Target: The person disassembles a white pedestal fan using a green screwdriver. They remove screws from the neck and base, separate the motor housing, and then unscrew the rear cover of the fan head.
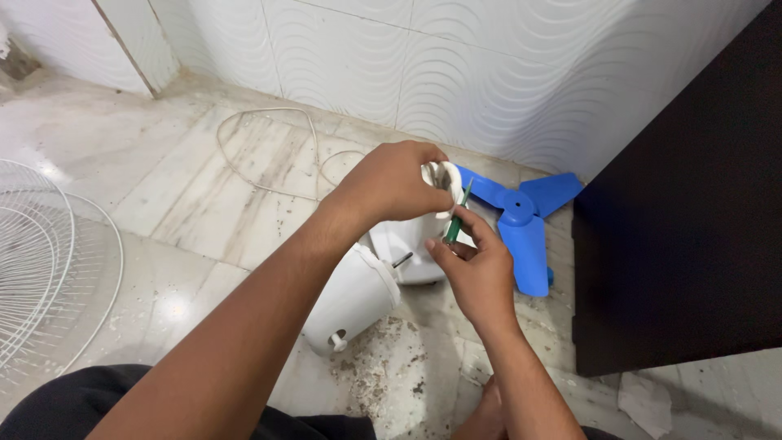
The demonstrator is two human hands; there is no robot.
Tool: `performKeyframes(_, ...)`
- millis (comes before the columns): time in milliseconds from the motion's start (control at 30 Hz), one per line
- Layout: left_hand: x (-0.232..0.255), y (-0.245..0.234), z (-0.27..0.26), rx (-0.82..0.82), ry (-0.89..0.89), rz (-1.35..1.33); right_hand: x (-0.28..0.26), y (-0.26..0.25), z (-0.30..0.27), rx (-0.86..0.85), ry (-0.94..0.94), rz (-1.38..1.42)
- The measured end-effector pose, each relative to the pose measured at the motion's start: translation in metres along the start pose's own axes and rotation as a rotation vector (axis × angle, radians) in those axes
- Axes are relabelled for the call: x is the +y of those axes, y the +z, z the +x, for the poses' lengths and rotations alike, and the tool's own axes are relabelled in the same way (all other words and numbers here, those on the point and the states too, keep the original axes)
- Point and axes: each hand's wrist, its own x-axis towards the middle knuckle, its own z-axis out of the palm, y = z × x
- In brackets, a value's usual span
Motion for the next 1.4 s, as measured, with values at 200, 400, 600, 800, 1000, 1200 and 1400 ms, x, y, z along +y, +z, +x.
performKeyframes(200, -0.013, 0.014, 0.012, 0.143, 0.095, -0.131, 0.005, -0.004, 0.002, -0.009, -0.005, -0.08)
performKeyframes(400, -0.001, 0.023, 0.012, 0.144, 0.084, -0.065, 0.002, -0.011, -0.002, 0.056, 0.107, -0.236)
performKeyframes(600, 0.01, 0.043, -0.025, 0.416, 0.292, 0.124, -0.002, -0.013, -0.002, 0.173, 0.013, -0.091)
performKeyframes(800, 0.008, 0.073, -0.093, 0.757, 0.526, 0.246, -0.004, 0.0, -0.017, 0.156, -0.093, 0.078)
performKeyframes(1000, -0.013, 0.113, -0.133, 0.523, 0.262, -0.147, 0.003, 0.0, -0.036, 0.003, 0.209, -0.058)
performKeyframes(1200, -0.057, 0.169, -0.158, 0.426, 0.049, -0.26, 0.048, -0.006, -0.042, -0.221, 0.489, -0.032)
performKeyframes(1400, -0.088, 0.214, -0.174, 0.322, -0.096, -0.323, 0.098, 0.013, -0.042, -0.365, 0.736, -0.3)
